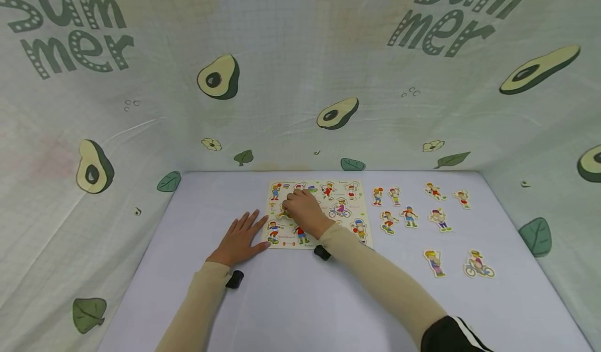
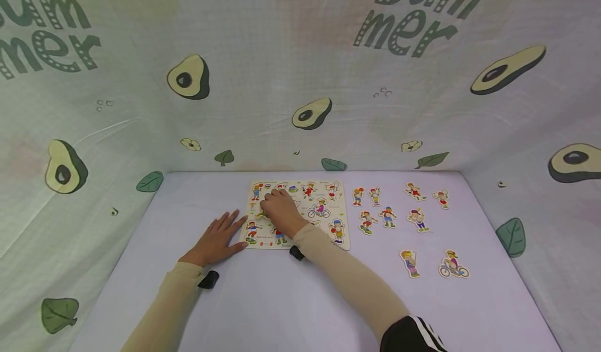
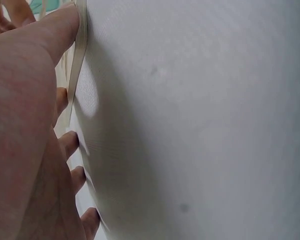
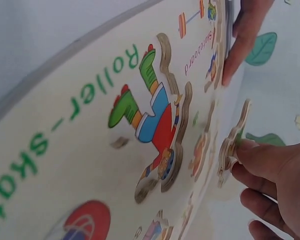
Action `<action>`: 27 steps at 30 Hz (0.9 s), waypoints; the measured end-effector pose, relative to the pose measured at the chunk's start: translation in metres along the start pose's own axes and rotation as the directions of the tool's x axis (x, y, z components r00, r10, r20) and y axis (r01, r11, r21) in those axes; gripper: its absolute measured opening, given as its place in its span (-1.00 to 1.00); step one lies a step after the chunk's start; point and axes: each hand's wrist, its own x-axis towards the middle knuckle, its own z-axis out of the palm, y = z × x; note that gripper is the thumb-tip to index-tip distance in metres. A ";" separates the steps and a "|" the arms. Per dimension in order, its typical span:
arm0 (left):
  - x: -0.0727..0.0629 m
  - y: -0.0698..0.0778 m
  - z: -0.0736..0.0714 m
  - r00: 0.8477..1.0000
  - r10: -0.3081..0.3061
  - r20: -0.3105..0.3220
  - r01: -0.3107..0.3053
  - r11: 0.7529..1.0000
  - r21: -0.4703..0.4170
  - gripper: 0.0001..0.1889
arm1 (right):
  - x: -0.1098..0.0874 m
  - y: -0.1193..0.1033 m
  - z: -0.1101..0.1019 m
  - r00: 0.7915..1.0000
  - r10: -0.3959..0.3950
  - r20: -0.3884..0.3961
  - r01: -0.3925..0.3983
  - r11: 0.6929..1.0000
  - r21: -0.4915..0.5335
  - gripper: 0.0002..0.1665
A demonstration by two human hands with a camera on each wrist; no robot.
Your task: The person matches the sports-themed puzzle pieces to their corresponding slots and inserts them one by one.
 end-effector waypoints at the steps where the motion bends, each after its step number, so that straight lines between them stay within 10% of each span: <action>1: 0.000 0.000 0.000 1.000 0.003 -0.005 -0.003 1.000 0.000 -0.16 | 0.002 -0.001 0.001 1.000 0.003 0.006 -0.003 1.000 -0.006 -0.90; 27: 0.001 -0.003 0.006 0.999 0.015 -0.036 -0.014 1.000 0.012 -0.18 | 0.017 -0.002 0.017 0.993 0.024 0.114 -0.018 0.998 -0.052 -0.86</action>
